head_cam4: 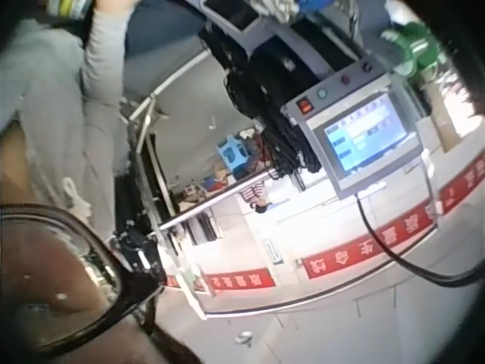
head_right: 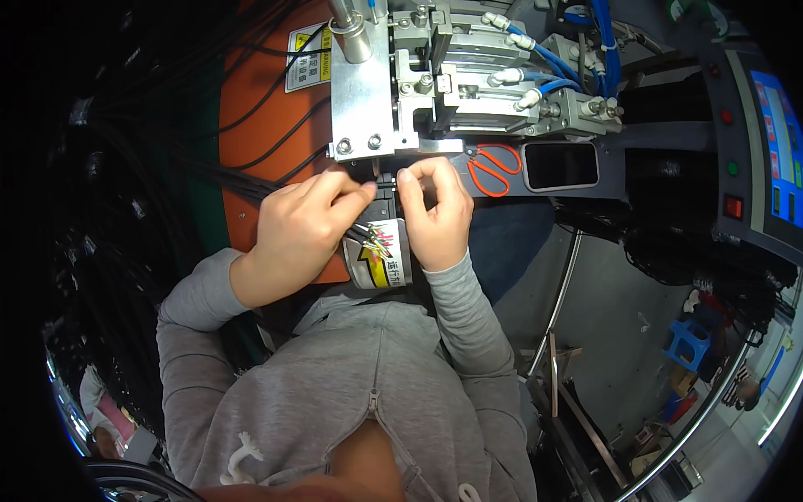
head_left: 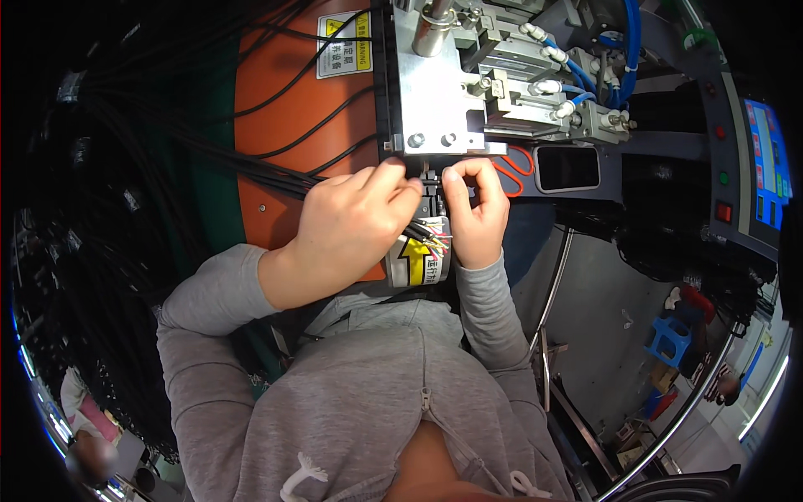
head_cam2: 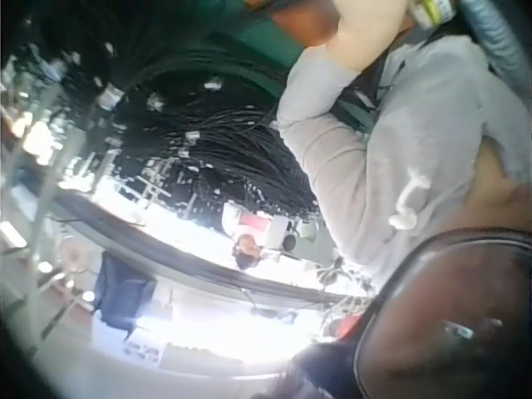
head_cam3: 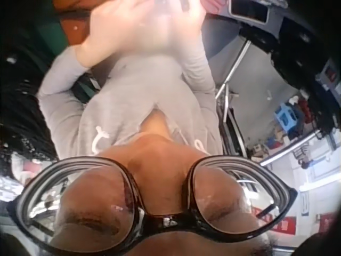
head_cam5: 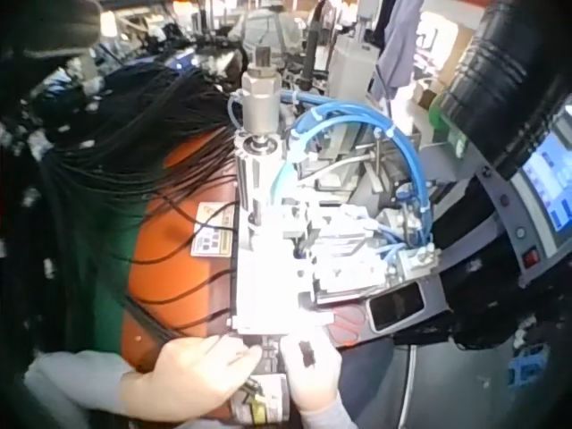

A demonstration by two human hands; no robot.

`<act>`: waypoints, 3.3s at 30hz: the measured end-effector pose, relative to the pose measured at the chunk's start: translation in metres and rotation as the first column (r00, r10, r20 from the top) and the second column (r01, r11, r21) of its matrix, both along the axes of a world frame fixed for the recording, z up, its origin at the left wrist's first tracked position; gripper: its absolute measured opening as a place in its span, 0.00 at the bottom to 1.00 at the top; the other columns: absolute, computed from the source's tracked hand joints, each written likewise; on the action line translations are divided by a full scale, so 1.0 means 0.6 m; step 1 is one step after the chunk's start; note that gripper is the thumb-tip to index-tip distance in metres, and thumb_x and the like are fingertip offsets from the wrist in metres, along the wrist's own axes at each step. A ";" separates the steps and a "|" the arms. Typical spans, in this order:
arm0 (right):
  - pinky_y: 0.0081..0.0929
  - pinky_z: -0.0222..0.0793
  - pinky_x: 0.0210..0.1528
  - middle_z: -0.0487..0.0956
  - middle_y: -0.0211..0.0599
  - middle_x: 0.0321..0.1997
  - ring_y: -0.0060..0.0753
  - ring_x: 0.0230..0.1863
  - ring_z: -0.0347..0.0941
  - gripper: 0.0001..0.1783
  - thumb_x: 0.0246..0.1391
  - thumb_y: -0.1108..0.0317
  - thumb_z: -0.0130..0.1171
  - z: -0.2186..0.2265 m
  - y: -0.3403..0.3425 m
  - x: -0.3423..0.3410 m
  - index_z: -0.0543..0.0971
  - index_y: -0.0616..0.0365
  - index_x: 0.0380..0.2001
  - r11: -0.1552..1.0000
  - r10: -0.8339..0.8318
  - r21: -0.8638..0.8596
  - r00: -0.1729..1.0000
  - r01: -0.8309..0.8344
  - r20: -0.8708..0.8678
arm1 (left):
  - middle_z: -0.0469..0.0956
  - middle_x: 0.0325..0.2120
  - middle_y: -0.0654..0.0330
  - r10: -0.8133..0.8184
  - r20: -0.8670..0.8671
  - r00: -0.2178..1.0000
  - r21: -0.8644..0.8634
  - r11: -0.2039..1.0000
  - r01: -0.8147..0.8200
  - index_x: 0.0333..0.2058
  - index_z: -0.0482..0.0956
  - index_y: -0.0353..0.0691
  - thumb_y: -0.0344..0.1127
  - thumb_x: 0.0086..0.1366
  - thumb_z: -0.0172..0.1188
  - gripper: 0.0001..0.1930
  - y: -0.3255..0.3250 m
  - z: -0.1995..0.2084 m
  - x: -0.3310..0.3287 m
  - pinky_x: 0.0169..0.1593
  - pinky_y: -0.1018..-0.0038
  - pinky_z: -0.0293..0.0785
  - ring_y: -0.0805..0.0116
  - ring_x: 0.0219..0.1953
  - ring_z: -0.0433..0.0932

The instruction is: The person uses a crimping machine to attach metal terminals to the ends of multi-colored wires. They repeatedly feed individual wires into the machine's jaws, operate the lever to crimp the connector, and then remove the finished wire. The process is performed one wire at a time in a repetitive sequence.

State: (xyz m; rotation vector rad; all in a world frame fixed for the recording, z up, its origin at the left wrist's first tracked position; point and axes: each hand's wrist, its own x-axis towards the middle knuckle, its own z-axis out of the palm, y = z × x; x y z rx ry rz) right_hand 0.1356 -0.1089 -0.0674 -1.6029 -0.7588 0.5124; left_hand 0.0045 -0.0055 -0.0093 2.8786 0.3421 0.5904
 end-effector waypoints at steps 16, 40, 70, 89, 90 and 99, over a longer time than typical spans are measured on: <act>0.27 0.72 0.37 0.81 0.39 0.31 0.34 0.34 0.76 0.12 0.36 0.81 0.69 0.035 -0.032 0.028 0.81 0.62 0.28 0.915 0.149 0.339 0.965 -0.218 0.218 | 0.77 0.42 0.56 -0.238 0.335 0.912 -0.057 0.961 0.272 0.40 0.81 0.37 0.35 0.51 0.65 0.17 0.018 0.025 0.003 0.33 0.76 0.70 0.67 0.32 0.76; 0.22 0.65 0.29 0.76 0.34 0.24 0.25 0.25 0.71 0.06 0.46 0.75 0.65 0.068 -0.025 0.011 0.77 0.63 0.23 0.986 0.147 -0.104 0.971 -0.129 0.187 | 0.71 0.21 0.63 -0.142 0.154 0.978 -0.072 0.985 0.154 0.32 0.80 0.37 0.27 0.48 0.63 0.09 0.012 -0.004 0.004 0.19 0.76 0.66 0.70 0.20 0.70; 0.18 0.63 0.29 0.73 0.28 0.23 0.17 0.24 0.66 0.02 0.52 0.76 0.52 -0.010 -0.008 0.005 0.73 0.63 0.27 1.000 0.018 -0.016 0.998 -0.019 -0.066 | 0.74 0.25 0.67 -0.039 0.092 0.995 -0.044 0.998 0.043 0.35 0.81 0.41 0.30 0.48 0.60 0.12 0.007 -0.013 0.012 0.25 0.76 0.69 0.72 0.23 0.73; 0.27 0.71 0.40 0.79 0.40 0.35 0.34 0.38 0.75 0.13 0.38 0.82 0.64 0.047 -0.034 0.033 0.80 0.62 0.32 0.877 0.267 0.346 0.936 -0.334 0.228 | 0.76 0.32 0.59 -0.121 0.133 0.984 -0.234 0.961 0.150 0.39 0.80 0.36 0.27 0.47 0.66 0.17 0.022 0.020 0.000 0.32 0.71 0.72 0.64 0.29 0.76; 0.27 0.71 0.40 0.79 0.41 0.35 0.33 0.38 0.75 0.13 0.39 0.82 0.63 0.042 -0.037 0.032 0.79 0.63 0.32 0.893 0.181 0.399 0.978 -0.207 0.101 | 0.77 0.36 0.58 -0.151 0.219 0.964 -0.194 0.962 0.194 0.42 0.81 0.39 0.29 0.45 0.68 0.21 0.019 0.026 0.004 0.36 0.71 0.70 0.64 0.33 0.75; 0.27 0.73 0.37 0.79 0.39 0.31 0.33 0.32 0.76 0.13 0.39 0.82 0.69 0.057 -0.012 -0.015 0.79 0.65 0.31 0.922 -0.131 0.386 0.967 0.036 0.221 | 0.72 0.21 0.64 -0.127 0.332 0.935 -0.172 0.966 0.192 0.35 0.79 0.36 0.32 0.51 0.65 0.11 0.010 0.000 0.007 0.21 0.78 0.67 0.72 0.20 0.73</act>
